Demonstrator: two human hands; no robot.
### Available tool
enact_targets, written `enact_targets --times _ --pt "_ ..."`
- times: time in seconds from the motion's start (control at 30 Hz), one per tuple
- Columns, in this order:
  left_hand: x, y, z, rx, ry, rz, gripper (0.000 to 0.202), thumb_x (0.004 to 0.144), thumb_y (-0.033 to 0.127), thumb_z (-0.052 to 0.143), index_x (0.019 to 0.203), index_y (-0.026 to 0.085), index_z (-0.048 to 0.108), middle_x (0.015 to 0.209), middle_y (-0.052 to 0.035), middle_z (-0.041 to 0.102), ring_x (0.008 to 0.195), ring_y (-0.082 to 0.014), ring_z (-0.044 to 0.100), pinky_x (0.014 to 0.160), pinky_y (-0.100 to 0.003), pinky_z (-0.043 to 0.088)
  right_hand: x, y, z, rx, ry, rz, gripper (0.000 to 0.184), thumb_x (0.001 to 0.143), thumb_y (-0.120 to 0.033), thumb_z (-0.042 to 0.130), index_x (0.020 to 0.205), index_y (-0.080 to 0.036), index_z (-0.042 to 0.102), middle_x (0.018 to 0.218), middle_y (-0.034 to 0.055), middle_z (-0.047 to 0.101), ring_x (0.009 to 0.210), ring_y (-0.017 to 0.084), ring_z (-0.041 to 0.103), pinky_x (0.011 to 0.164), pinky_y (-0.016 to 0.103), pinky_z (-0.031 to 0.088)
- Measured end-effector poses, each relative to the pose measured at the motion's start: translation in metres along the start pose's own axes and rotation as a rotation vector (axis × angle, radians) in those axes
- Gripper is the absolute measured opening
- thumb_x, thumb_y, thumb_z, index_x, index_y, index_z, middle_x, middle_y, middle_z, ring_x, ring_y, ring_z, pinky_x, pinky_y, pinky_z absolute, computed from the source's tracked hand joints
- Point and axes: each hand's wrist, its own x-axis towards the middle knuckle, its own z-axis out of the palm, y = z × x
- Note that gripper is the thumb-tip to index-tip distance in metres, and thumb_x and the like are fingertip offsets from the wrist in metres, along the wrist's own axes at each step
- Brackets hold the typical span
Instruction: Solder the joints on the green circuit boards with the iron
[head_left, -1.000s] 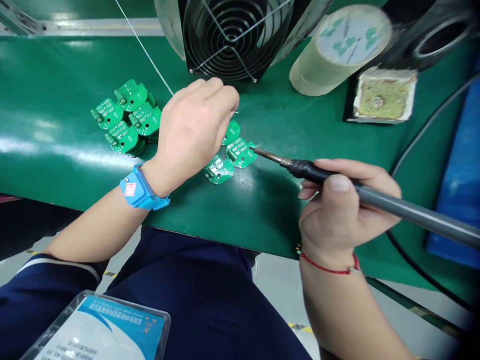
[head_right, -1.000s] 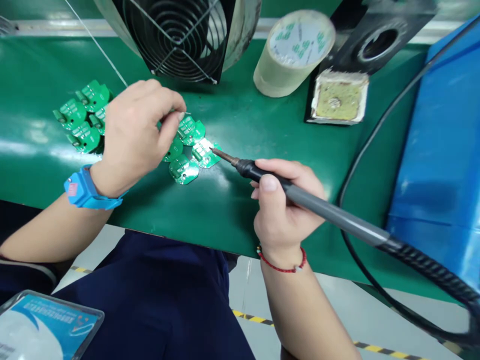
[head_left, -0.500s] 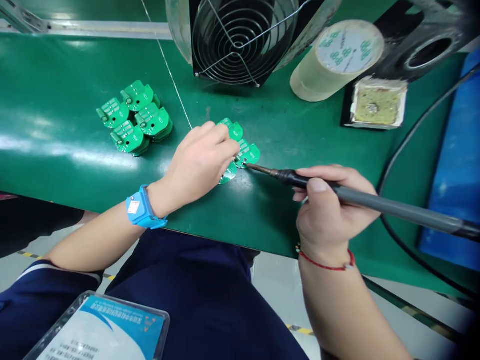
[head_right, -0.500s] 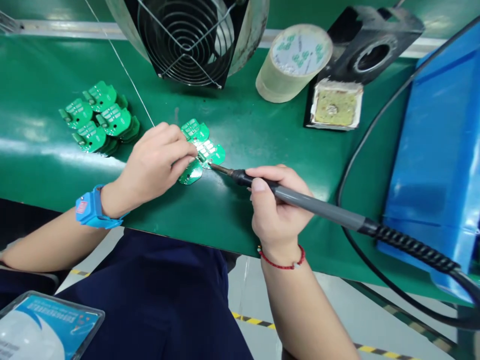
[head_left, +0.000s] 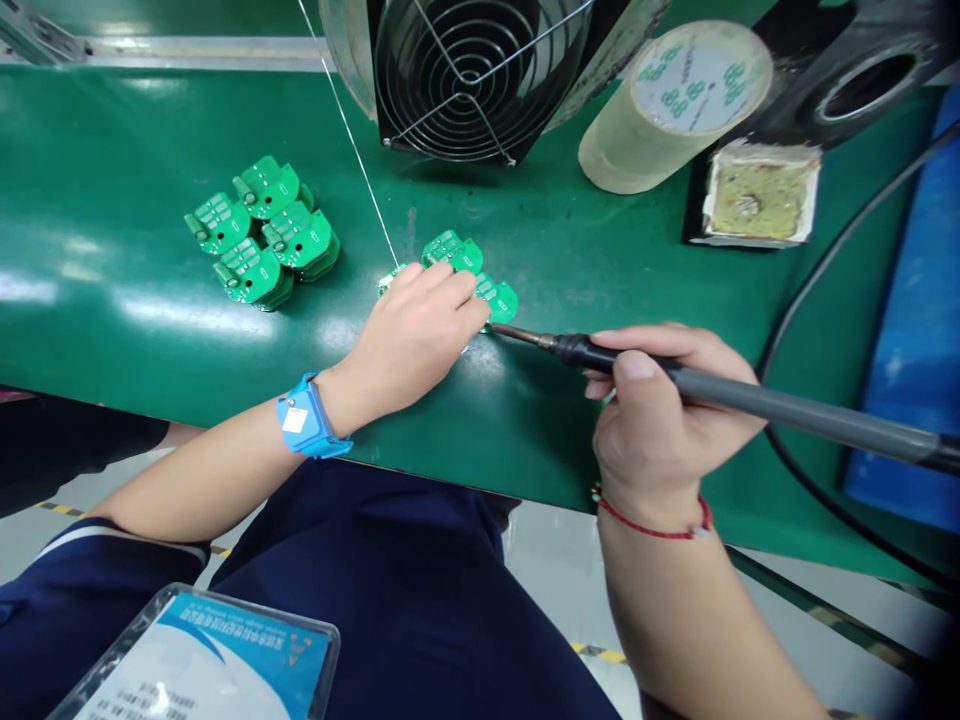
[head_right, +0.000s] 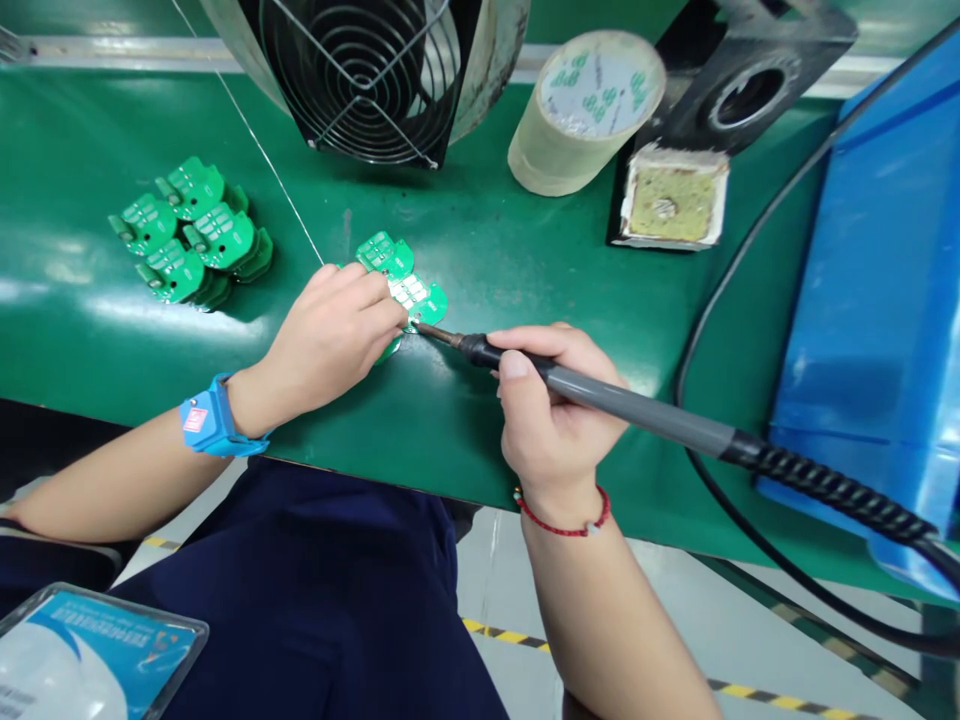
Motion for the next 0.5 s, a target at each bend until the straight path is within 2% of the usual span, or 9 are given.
enact_targets --times 0.17,0.27,0.4,0.5 --pt "-0.001 0.003 0.0 -0.023 -0.008 -0.018 0.033 0.102 0.021 0.034 0.085 0.019 0.062 0.089 -0.007 0.062 0.089 -0.0222 0.055 0.077 -0.036 0.038 0.0 -0.001 0.001 0.046 0.014 0.013 0.014 0.082 -0.038 0.064 0.082 -0.026 0.071 0.059 -0.0049 0.056 0.046 0.012 0.049 0.048 0.031 0.038" --pt "0.0 -0.001 -0.004 -0.043 0.031 -0.051 0.029 0.101 0.02 0.037 0.086 0.019 0.062 0.089 -0.0058 0.061 0.09 -0.0216 0.057 0.079 -0.036 0.04 0.001 -0.001 0.002 0.077 0.051 -0.008 0.012 0.083 -0.035 0.064 0.083 -0.026 0.072 0.058 -0.0047 0.056 0.046 0.012 0.05 0.047 0.031 0.04" --pt "0.01 -0.016 -0.021 -0.038 0.105 -0.154 0.024 0.099 0.023 0.039 0.092 0.02 0.063 0.097 -0.0078 0.062 0.088 -0.0219 0.06 0.075 -0.035 0.043 0.006 -0.004 0.003 0.11 0.113 0.007 0.013 0.084 -0.036 0.064 0.085 -0.025 0.072 0.061 -0.004 0.057 0.046 0.011 0.051 0.046 0.029 0.042" --pt "0.019 -0.029 -0.039 -0.135 0.22 -0.229 0.02 0.095 0.019 0.042 0.098 0.024 0.061 0.106 -0.0081 0.063 0.094 -0.0223 0.06 0.076 -0.036 0.046 0.022 -0.006 0.0 0.057 0.186 -0.017 0.018 0.088 -0.039 0.061 0.091 -0.024 0.07 0.072 -0.0007 0.061 0.05 0.011 0.052 0.045 0.028 0.04"
